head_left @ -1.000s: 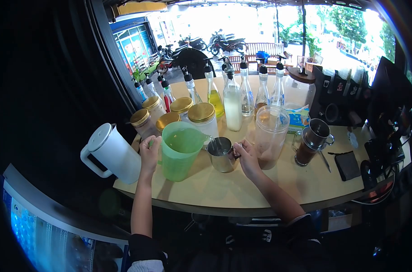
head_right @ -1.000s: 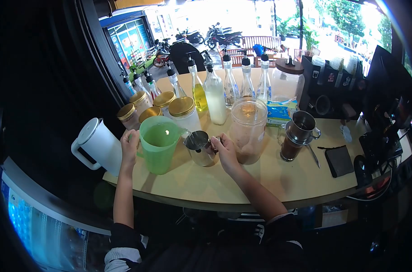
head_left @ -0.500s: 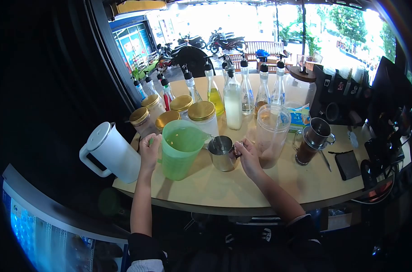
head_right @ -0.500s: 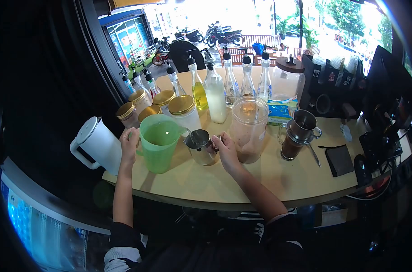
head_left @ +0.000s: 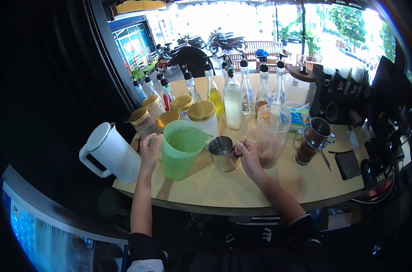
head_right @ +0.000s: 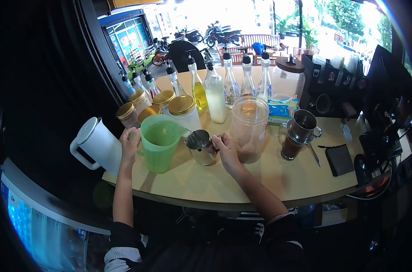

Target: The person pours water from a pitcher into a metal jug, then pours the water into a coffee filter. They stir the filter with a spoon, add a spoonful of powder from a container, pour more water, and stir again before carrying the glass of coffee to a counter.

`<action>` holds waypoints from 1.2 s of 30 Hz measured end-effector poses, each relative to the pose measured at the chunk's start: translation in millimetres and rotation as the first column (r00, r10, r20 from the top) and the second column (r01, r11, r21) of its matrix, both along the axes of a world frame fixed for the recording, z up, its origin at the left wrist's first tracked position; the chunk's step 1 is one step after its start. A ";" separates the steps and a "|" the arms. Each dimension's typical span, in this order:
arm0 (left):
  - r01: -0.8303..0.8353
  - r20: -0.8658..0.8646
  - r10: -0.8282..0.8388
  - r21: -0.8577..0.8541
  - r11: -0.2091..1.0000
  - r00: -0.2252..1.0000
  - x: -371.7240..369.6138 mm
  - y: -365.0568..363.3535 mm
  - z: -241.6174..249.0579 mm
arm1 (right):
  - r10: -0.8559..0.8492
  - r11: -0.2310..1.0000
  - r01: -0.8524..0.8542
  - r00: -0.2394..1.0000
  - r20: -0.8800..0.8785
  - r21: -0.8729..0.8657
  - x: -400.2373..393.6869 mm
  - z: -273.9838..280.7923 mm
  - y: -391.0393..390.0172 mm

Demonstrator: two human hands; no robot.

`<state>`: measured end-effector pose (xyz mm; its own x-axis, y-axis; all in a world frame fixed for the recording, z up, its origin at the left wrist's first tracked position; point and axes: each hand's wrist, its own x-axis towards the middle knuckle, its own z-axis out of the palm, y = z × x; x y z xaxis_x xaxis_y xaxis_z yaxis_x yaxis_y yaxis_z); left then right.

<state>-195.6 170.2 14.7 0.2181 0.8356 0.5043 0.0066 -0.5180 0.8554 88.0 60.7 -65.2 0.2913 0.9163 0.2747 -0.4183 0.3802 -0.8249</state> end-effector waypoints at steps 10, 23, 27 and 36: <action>0.010 0.003 -0.010 0.001 1.000 1.000 0.5 3.8 -2.2 | -0.013 1.000 0.013 1.000 0.002 -0.006 0.9 -4.0 2.3; 0.013 -0.012 -0.013 0.010 1.000 1.000 2.6 0.0 0.8 | 0.043 0.999 -0.043 0.999 0.004 0.001 5.0 -9.8 6.1; 0.012 0.002 -0.012 0.026 1.000 1.000 2.7 3.0 -2.2 | 0.042 0.999 -0.042 0.999 0.002 -0.023 5.1 -10.6 6.3; 0.018 -0.020 -0.017 0.056 0.998 1.000 5.1 2.4 -1.2 | 0.056 0.998 -0.056 0.998 -0.008 -0.004 4.2 -8.1 4.3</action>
